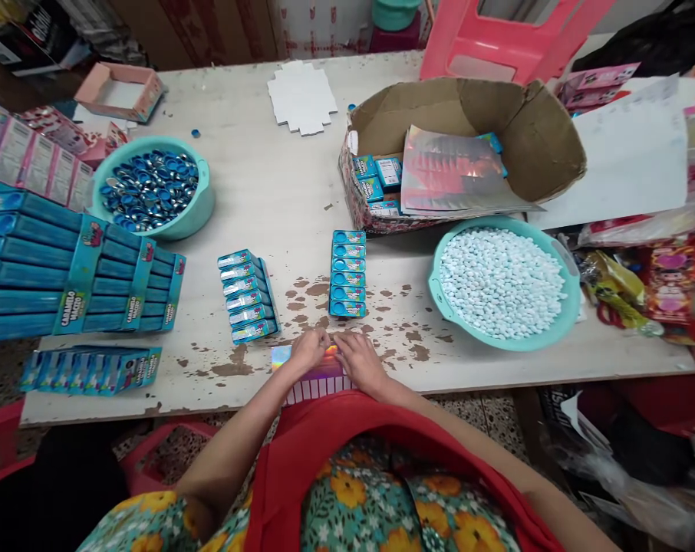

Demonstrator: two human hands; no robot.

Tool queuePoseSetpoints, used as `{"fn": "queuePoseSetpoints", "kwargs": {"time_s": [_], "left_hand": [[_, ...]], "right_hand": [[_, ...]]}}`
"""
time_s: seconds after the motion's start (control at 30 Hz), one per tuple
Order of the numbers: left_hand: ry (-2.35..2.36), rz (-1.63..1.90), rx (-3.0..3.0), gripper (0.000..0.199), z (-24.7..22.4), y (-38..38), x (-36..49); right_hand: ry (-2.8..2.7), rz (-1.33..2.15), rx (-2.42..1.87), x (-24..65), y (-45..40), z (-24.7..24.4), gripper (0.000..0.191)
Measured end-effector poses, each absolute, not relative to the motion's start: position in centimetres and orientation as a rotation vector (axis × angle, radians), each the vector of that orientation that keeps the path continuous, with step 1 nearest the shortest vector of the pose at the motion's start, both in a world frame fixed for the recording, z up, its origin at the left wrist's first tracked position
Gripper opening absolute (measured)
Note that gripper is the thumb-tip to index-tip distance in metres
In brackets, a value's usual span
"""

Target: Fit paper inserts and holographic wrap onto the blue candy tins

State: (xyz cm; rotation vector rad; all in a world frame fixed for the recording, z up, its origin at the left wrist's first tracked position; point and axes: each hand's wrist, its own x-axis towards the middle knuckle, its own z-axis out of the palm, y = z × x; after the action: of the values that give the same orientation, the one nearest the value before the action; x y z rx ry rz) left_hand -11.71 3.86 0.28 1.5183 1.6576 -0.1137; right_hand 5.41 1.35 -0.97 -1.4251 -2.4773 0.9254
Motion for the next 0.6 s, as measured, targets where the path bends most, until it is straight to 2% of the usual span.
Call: {"fn": "queuePoseSetpoints", "kwargs": {"time_s": [0.17,0.33,0.53,0.6], "left_hand": [[1.710,-0.115,1.461,0.019,0.1,4.6,-11.3],[1.666,-0.082,1.477,0.019,0.0,4.9,-11.5],[1.337,0.487,1.353,0.033,2.8,3.6,-12.4],[1.199,0.492,1.282,0.030,3.7,3.2,-12.4]], "right_hand": [[-2.571,0.899,-1.264,5.7,1.2,-0.6,0.037],[-2.436,0.956,-1.405,5.6,1.7,0.4,0.014],[-1.825,1.192,-1.536,6.0,2.3,4.1,0.013],[-1.691,1.243,-1.535,6.2,2.9,5.2,0.015]]}}
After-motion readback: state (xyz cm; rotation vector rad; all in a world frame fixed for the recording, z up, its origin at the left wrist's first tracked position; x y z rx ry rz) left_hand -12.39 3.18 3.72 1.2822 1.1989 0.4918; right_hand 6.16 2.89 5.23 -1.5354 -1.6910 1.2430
